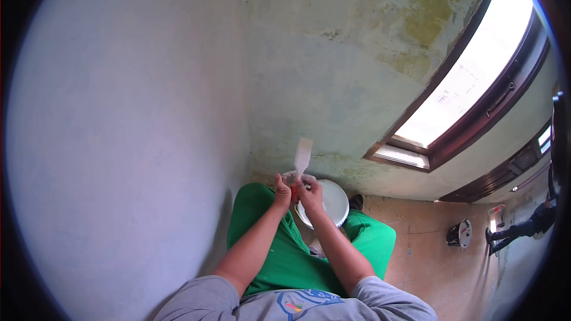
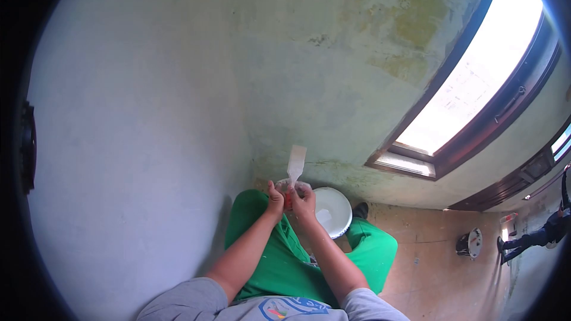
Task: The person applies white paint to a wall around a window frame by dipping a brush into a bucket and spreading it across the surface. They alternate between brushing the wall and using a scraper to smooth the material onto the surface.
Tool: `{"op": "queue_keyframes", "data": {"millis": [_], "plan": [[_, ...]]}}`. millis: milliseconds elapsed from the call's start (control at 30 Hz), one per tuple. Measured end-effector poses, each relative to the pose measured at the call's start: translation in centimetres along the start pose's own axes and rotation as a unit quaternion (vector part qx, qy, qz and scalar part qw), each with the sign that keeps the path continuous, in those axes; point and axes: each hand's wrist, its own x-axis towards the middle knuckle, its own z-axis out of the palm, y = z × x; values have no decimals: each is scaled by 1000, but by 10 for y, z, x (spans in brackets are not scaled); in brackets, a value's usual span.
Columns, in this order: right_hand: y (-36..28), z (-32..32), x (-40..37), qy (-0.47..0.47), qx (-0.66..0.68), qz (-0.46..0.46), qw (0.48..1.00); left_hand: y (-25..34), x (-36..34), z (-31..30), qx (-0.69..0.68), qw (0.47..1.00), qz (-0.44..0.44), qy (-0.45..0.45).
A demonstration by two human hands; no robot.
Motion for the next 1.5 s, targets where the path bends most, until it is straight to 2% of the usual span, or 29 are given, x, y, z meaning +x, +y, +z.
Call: {"op": "queue_keyframes", "data": {"millis": [33, 67, 100, 167, 200, 233, 300, 333, 400, 500, 633, 700, 800, 933, 1000, 1133, 1200, 1233, 1300, 1400, 1500], "plan": [[-19, 7, 5, 14, -17, -45, 999, -1, 3, 2, -112, 992, -17, 56], [-39, 9, 7, -4, 8, 0, 1000, -12, 17, -13, -49, 997, 46, -40], [-44, 16, 21, -6, 11, 0, 1000, -16, 30, -20, -48, 997, 48, -38], [-50, 25, 46, -51, -92, -117, 988, -23, 43, -25, 66, 989, 131, -21], [-69, 37, 50, -53, -59, -127, 989, -18, 35, -21, 21, 997, 76, 2], [-90, 53, 53, -53, -26, -137, 989, -21, 36, -22, 21, 997, 74, 3], [-113, 74, 72, -64, 17, -146, 987, -27, 44, -24, -55, 998, 3, -1], [-125, 83, 80, -64, 19, -145, 987, -28, 44, -24, -54, 999, 3, 1], [-148, 100, 92, -71, 83, -191, 975, -31, 44, -25, -34, 997, 67, 18], [-175, 116, 106, -75, 83, -205, 972, -35, 49, -28, -12, 996, 80, 44], [-177, 124, 117, -73, 94, -143, 982, -34, 50, -30, 10, 994, 94, 47], [-166, 123, 116, -108, 100, -69, 987, -32, 48, -30, 12, 994, 95, 49], [-149, 124, 106, -107, 105, -79, 985, -26, 42, -23, 15, 994, 89, 64], [-176, 128, 93, -87, 122, -102, 983, -7, 21, -9, -15, 995, 40, 88], [-193, 130, 99, -87, 89, -182, 975, -6, 15, -9, -40, 996, 47, 60], [-201, 137, 119, -91, 94, -160, 978, -9, 20, -14, -63, 996, 57, 28], [-186, 137, 125, -109, 103, -76, 986, -9, 20, -15, -74, 996, 46, 26], [-181, 138, 123, -111, 103, -79, 985, -4, 18, -14, -75, 996, 50, 24], [-170, 139, 114, -108, 147, -9, 983, 0, 12, -13, -65, 997, 26, 38], [-169, 141, 92, -104, 151, -18, 983, -28, 44, -23, -79, 994, 65, 42], [-185, 145, 80, -115, 153, -61, 980, -47, 70, -23, -136, 988, 54, 42]]}}
